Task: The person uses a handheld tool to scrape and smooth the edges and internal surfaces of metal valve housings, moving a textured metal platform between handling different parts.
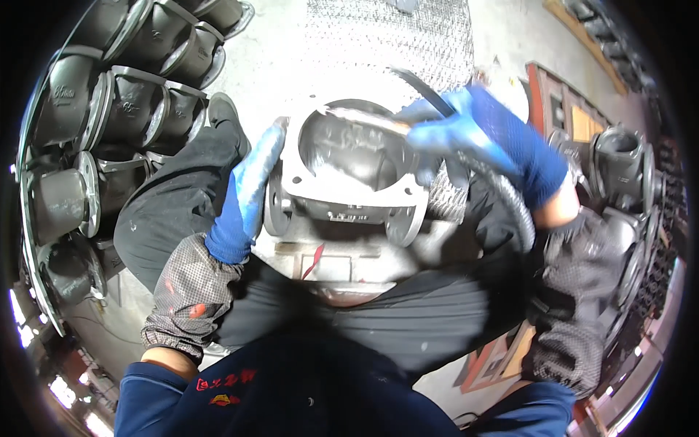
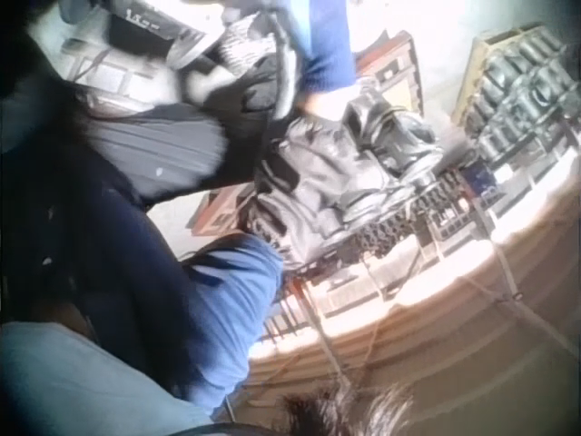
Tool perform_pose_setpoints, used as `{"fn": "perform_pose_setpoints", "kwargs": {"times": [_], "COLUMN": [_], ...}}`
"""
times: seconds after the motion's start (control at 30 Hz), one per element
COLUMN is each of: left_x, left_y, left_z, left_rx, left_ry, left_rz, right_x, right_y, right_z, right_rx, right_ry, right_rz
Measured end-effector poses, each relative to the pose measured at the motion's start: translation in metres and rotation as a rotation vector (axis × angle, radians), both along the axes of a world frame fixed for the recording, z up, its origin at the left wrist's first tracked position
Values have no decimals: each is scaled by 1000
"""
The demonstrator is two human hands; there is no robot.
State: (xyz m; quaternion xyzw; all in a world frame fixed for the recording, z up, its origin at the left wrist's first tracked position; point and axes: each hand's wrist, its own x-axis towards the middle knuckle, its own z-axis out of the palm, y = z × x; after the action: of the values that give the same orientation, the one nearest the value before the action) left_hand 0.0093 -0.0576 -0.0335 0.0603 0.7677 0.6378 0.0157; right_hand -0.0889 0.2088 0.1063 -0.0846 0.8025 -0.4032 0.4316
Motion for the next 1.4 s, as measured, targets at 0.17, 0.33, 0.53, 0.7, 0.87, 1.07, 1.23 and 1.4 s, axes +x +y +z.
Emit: {"fn": "perform_pose_setpoints", "kwargs": {"times": [0.17, 0.33, 0.53, 0.7, 0.87, 1.07, 1.23, 1.4], "left_x": [5, 3, -10, -21, -38, -36, -15, -8], "left_y": [7, 6, 5, 0, -2, -1, -19, -27], "left_z": [2, -8, 2, -4, -37, 3, 35, 53], "left_rx": [197, 143, 186, 144, 634, 696, 204, -619], "left_ry": [-173, -31, -121, -92, -340, -402, -44, 731], "left_rz": [78, 60, 36, -25, 128, 248, 116, 50], "right_x": [53, 87, 108, 112, 94, 69, 67, 61], "right_y": [25, 51, 54, 10, -5, -10, -29, -32], "right_z": [-2, -45, -113, -145, -151, -156, -150, -172], "right_rx": [-164, -383, -384, -471, -448, -422, -451, -434], "right_ry": [10, 269, 134, 173, 134, 188, 128, 5], "right_rz": [-366, -650, -1090, -1139, -1213, -1199, -1118, -1148]}}
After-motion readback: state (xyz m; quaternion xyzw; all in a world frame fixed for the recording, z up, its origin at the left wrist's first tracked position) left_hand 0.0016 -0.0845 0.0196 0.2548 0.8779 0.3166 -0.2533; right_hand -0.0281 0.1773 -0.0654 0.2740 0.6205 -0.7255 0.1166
